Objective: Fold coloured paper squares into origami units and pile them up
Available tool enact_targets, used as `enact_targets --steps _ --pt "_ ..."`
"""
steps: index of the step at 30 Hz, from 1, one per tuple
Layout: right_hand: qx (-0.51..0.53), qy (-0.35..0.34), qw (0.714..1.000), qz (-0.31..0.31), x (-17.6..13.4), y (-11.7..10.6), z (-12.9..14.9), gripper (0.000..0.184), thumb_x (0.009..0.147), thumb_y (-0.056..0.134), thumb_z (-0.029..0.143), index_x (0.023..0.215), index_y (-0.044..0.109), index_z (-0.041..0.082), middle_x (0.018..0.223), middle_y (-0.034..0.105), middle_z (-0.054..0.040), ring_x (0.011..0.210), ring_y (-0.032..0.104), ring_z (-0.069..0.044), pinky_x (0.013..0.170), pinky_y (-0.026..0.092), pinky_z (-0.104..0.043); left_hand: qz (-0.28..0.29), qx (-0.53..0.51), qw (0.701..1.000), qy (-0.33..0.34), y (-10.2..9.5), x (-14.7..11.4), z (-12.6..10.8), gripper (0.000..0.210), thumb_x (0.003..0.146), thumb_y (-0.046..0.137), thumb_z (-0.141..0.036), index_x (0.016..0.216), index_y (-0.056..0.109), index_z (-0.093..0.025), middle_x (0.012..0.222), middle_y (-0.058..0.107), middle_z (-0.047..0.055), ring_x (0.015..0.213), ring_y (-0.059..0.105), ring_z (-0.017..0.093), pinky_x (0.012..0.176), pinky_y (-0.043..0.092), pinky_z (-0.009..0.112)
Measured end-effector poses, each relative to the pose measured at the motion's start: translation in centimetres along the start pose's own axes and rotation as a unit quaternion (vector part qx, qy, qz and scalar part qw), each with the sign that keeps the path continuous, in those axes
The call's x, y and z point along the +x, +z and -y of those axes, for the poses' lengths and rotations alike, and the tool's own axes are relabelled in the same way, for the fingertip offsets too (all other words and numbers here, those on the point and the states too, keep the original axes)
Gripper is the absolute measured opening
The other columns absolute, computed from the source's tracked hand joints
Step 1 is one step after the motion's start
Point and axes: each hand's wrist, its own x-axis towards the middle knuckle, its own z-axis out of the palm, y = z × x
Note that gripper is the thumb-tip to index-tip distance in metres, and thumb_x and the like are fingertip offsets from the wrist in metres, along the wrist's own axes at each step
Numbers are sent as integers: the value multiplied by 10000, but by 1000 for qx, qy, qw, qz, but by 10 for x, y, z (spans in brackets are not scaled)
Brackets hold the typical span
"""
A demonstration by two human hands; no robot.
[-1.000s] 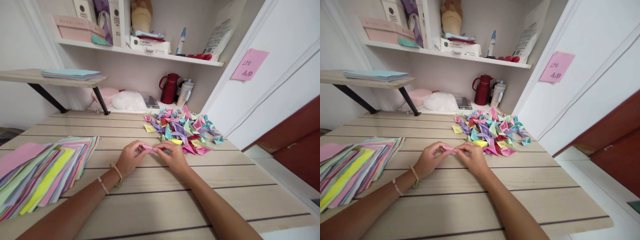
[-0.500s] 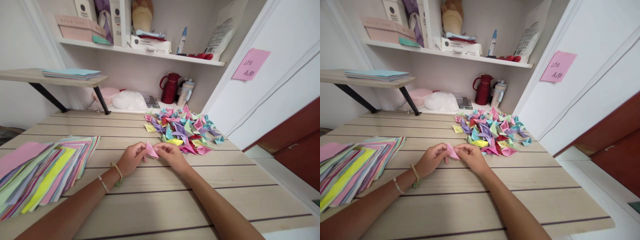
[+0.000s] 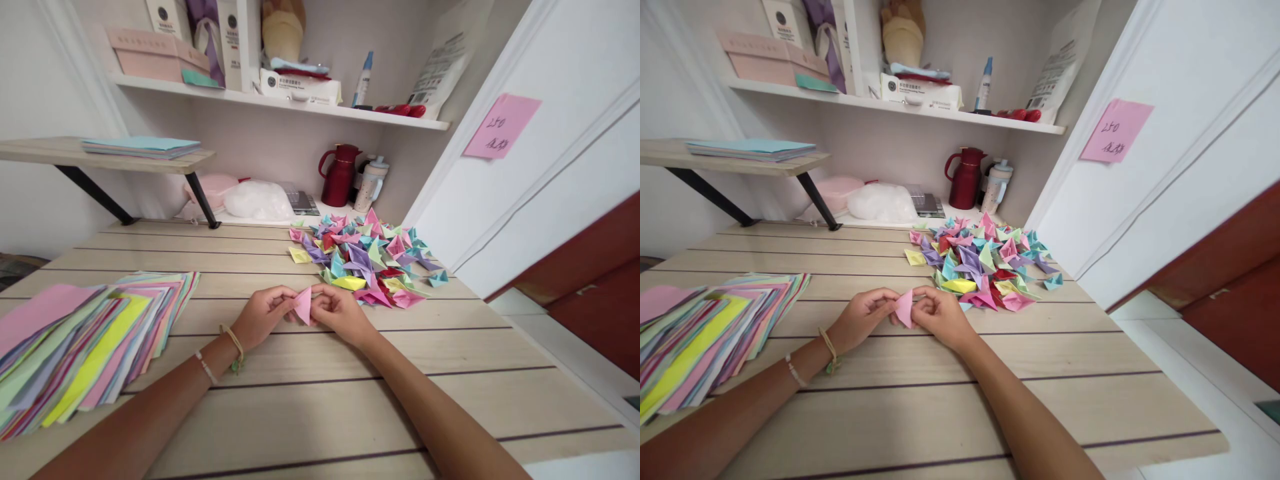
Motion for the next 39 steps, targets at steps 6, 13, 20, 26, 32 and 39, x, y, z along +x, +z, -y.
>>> enact_targets --steps 6,13,20,26,32,39 --pt "-114 -83 987 -73 -3 6 5 228 754 532 180 955 639 181 614 627 3 534 555 -117 500 422 -210 0 -69 997 -20 -2 4 8 241 779 593 -299 968 568 -151 686 651 14 631 638 150 630 512 277" --pt "-204 -168 954 -140 -3 3 10 269 736 514 105 848 726 227 693 684 -20 597 581 -146 581 446 -257 72 -85 992 -57 -6 7 7 246 762 618 -332 899 614 -127 838 681 76 653 640 137 662 507 279" --pt "-203 -153 962 -104 -5 3 14 237 776 538 160 928 707 223 807 706 -41 708 625 -169 613 482 -264 17 -65 997 -42 -4 7 11 268 709 678 -288 920 638 -128 880 696 93 759 648 162 735 505 287" --pt "-227 -145 954 -128 -3 1 12 172 767 615 231 923 685 204 857 693 -60 748 634 -176 652 504 -279 18 150 985 80 0 1 5 179 804 559 -279 774 712 -191 797 637 41 746 605 146 715 483 257" --pt "-272 -134 948 -95 -3 0 15 91 758 607 159 766 688 201 736 684 -25 690 615 -151 615 473 -249 -14 161 982 95 -1 1 2 199 814 540 -270 760 716 -192 778 594 43 724 588 144 648 495 242" --pt "-265 -88 957 -81 -2 1 12 57 714 614 148 713 664 177 716 669 -28 660 602 -141 582 464 -233 -46 163 981 97 -5 4 10 174 801 555 -245 783 722 -199 800 605 46 753 584 150 648 486 240"
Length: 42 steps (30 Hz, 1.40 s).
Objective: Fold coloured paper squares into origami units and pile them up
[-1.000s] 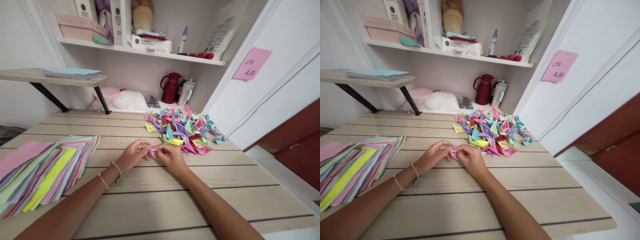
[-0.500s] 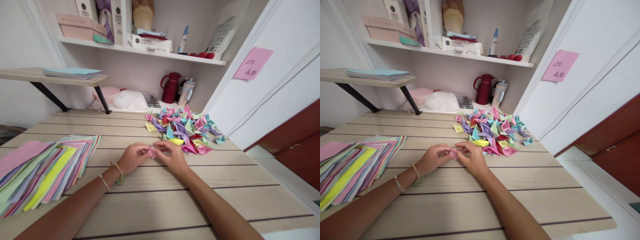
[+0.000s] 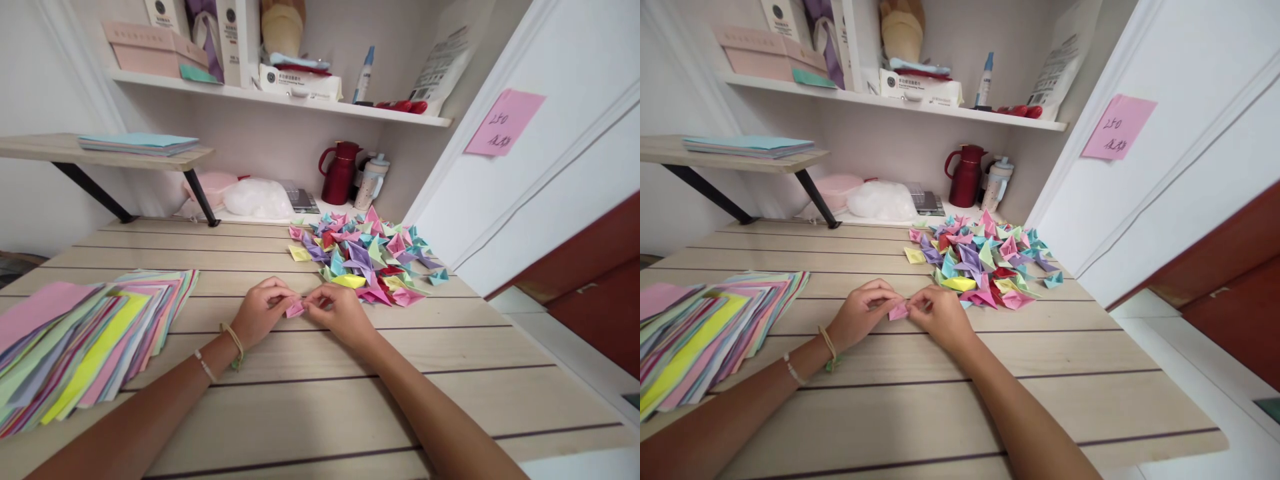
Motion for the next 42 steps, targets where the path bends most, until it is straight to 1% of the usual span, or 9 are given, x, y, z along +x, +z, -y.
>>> enact_targets --steps 3,8,14,20,24,27,30,36,42 --pt "16 10 1000 7 0 2 -3 57 709 613 150 713 663 177 724 670 -31 657 601 -141 583 463 -233 1 0 1000 -3 -1 0 1 178 802 554 -251 779 720 -195 782 609 44 744 586 150 648 481 241" --pt "42 29 999 12 -1 7 -3 61 716 633 203 745 683 183 746 682 -35 652 600 -139 572 457 -231 -27 13 1000 -4 -1 0 -1 158 783 579 -264 768 717 -187 702 599 27 689 578 144 636 458 246" --pt "87 64 994 25 -2 11 3 83 733 618 231 732 672 168 730 686 -30 607 583 -127 556 442 -226 -70 -101 991 -60 1 1 -5 162 748 609 -285 758 717 -164 707 624 24 674 599 143 638 483 246" --pt "125 71 990 -1 -1 11 -1 51 736 602 210 750 632 171 726 670 -23 653 606 -136 568 448 -229 -74 -165 976 -118 1 4 0 207 737 618 -323 806 703 -148 750 701 42 724 628 169 676 496 258" --pt "157 64 985 -17 -2 15 -4 135 744 597 204 877 594 182 777 679 -24 697 630 -138 590 463 -235 -69 -143 981 -116 2 4 5 200 727 627 -323 797 699 -151 753 709 35 714 634 165 676 496 253" --pt "157 44 987 -10 -3 17 -3 217 755 593 210 971 589 191 803 688 -30 718 641 -144 626 484 -251 -75 -133 982 -109 3 3 8 209 730 620 -329 801 694 -147 766 710 41 720 637 169 675 501 257" --pt "148 29 988 -15 -4 17 0 252 754 599 206 1006 607 194 811 694 -36 737 650 -155 662 503 -265 -86 -129 982 -112 2 3 8 222 737 610 -336 812 690 -144 769 709 43 706 636 168 657 502 256" --pt "93 14 995 -21 -4 15 6 154 747 623 229 878 697 196 803 713 -55 730 648 -180 648 513 -272 -111 -114 981 -110 2 3 9 194 727 623 -329 767 677 -147 755 701 36 702 636 166 645 501 247" --pt "118 60 991 8 -5 17 4 169 744 630 290 860 704 190 801 720 -47 680 645 -172 611 506 -266 -113 -115 981 -109 2 3 7 182 729 626 -323 761 672 -150 746 697 28 714 638 164 660 503 247"
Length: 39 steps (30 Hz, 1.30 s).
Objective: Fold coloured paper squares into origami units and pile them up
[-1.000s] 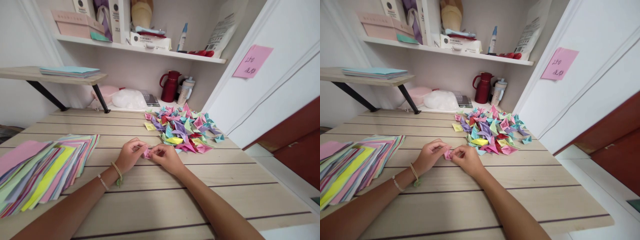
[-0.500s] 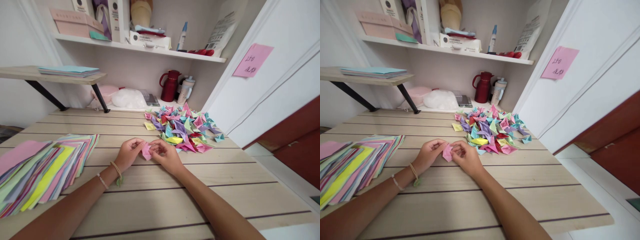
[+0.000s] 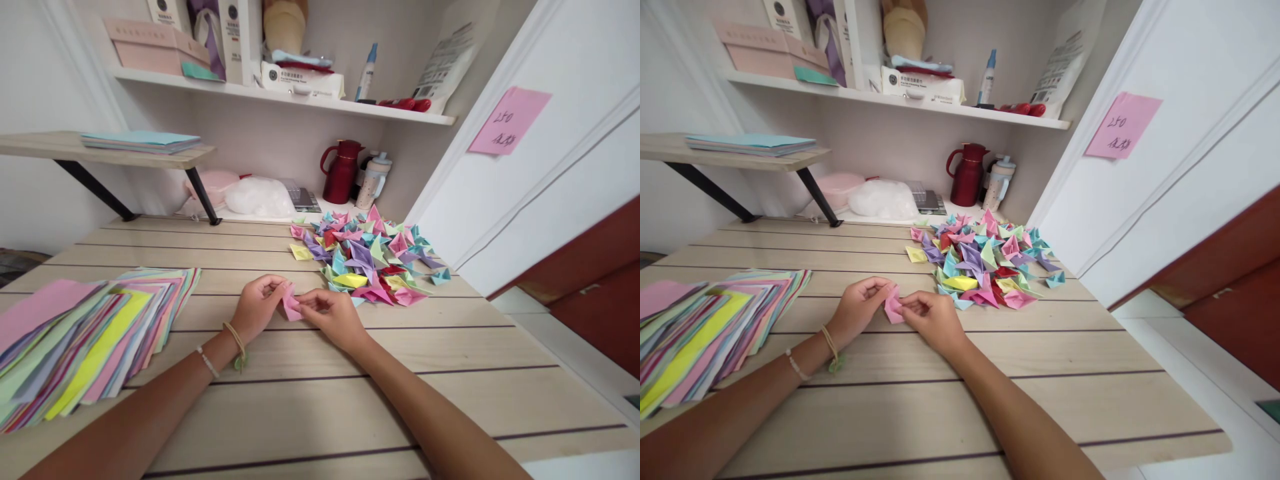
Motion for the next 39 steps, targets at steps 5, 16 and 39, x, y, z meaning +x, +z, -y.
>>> enact_targets --steps 5,16,39 --pt "99 45 994 -23 3 -1 -7 147 711 661 279 793 697 162 705 702 -45 625 625 -158 565 479 -250 19 -58 998 -33 1 1 -3 200 728 639 -323 808 669 -142 798 708 37 748 647 162 701 512 266" --pt "160 58 984 -58 9 -13 -13 195 660 706 319 771 698 159 768 703 -62 678 620 -164 620 483 -271 150 -144 972 -110 -1 2 0 343 636 737 -250 947 661 -128 950 715 98 843 669 188 831 502 337" --pt "69 31 997 8 4 0 -6 241 736 641 335 908 598 172 705 665 -22 639 634 -147 571 491 -240 110 -60 991 -39 3 -4 -12 198 690 677 -321 732 619 -137 730 680 41 706 626 165 683 497 279"
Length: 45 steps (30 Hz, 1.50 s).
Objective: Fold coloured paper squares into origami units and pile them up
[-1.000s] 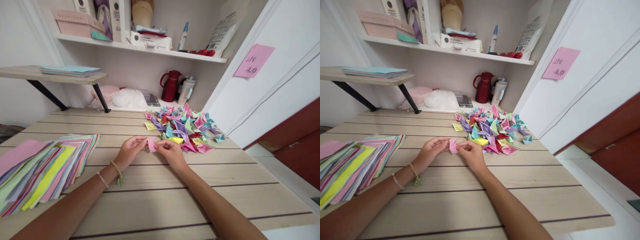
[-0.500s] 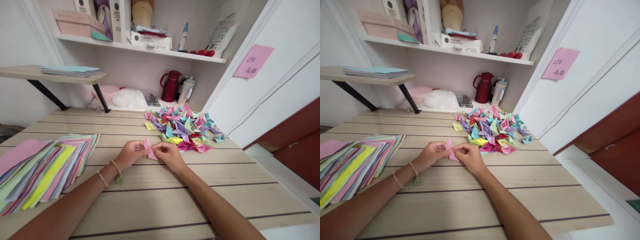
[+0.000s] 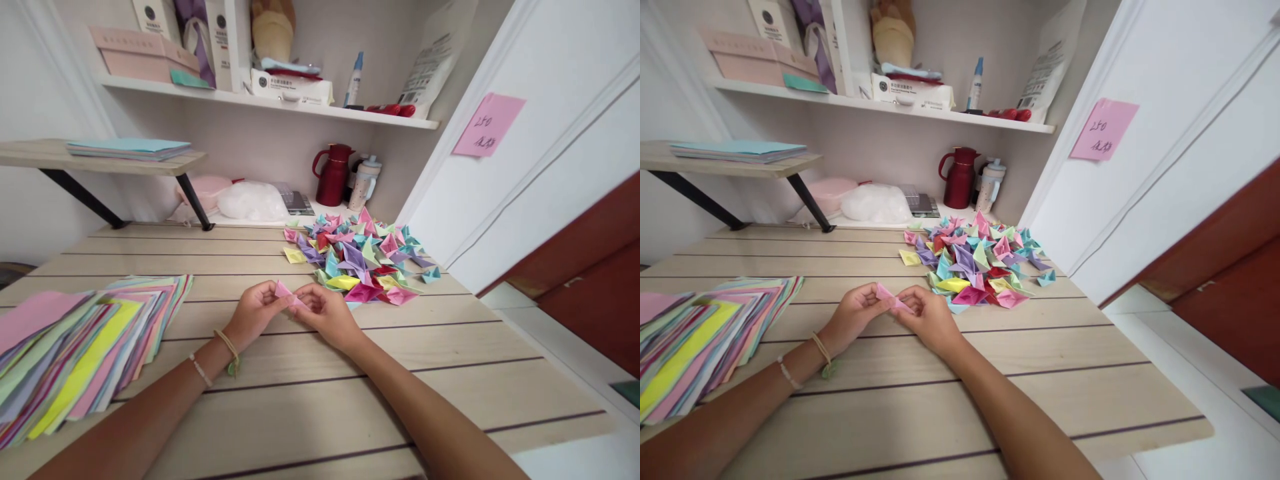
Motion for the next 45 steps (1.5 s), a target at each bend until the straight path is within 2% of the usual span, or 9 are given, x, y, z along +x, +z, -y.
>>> enact_targets --steps 5,12,21,25,29,34,39,42,45 --pt "-73 -31 997 -4 0 -6 4 171 737 633 295 863 624 179 779 688 -32 692 624 -151 607 473 -240 -17 84 994 68 -1 -1 2 180 751 614 -327 722 635 -151 731 677 27 722 616 160 696 476 257" --pt "-166 -89 982 -13 -2 -8 17 132 803 554 279 759 629 180 654 647 -10 577 557 -125 522 415 -217 -49 72 995 56 -3 -1 0 183 744 622 -323 700 667 -151 723 702 31 697 628 160 668 483 248" --pt "-232 -178 956 -27 3 -40 15 225 807 593 280 1026 614 233 861 691 -28 703 620 -151 642 473 -248 -127 44 990 41 -8 1 -1 209 690 671 -342 761 684 -146 700 702 41 662 626 163 631 489 259" --pt "-254 -210 944 9 2 -39 16 214 816 585 300 1020 611 240 932 687 -32 734 628 -149 665 474 -245 -69 -4 998 7 -9 0 -4 294 708 662 -335 919 647 -130 613 683 29 573 617 143 596 489 258" --pt "-243 -199 949 -27 1 -38 17 450 814 587 275 1240 451 223 870 685 -19 633 610 -130 612 473 -236 -30 -24 999 -6 -8 -1 -5 327 713 663 -329 966 614 -127 656 698 42 625 641 154 641 499 270" --pt "-254 -245 935 -24 2 -41 20 140 855 526 245 912 652 228 868 693 -17 724 619 -143 652 458 -239 -17 -31 999 -12 -8 0 -5 349 700 675 -323 979 587 -133 684 700 47 646 654 172 684 507 310" --pt "-233 -246 923 -184 4 -50 18 157 848 535 278 855 673 204 817 690 -29 663 598 -145 625 456 -255 52 29 998 -2 -8 -8 -7 447 709 668 -294 1097 492 -160 867 693 78 748 655 181 746 499 351" --pt "-233 -214 872 -373 7 -67 14 190 839 538 323 841 674 192 822 672 -50 703 589 -167 629 456 -277 113 144 983 26 -8 -16 -16 541 724 653 -314 1207 440 -194 1000 663 98 819 633 184 770 491 357" --pt "-262 -161 819 -485 10 -85 6 237 849 507 351 900 668 185 879 658 -70 765 586 -189 698 454 -318 163 292 940 69 -6 -24 -31 583 749 614 -403 1275 413 -253 1140 616 96 998 584 220 856 456 381"
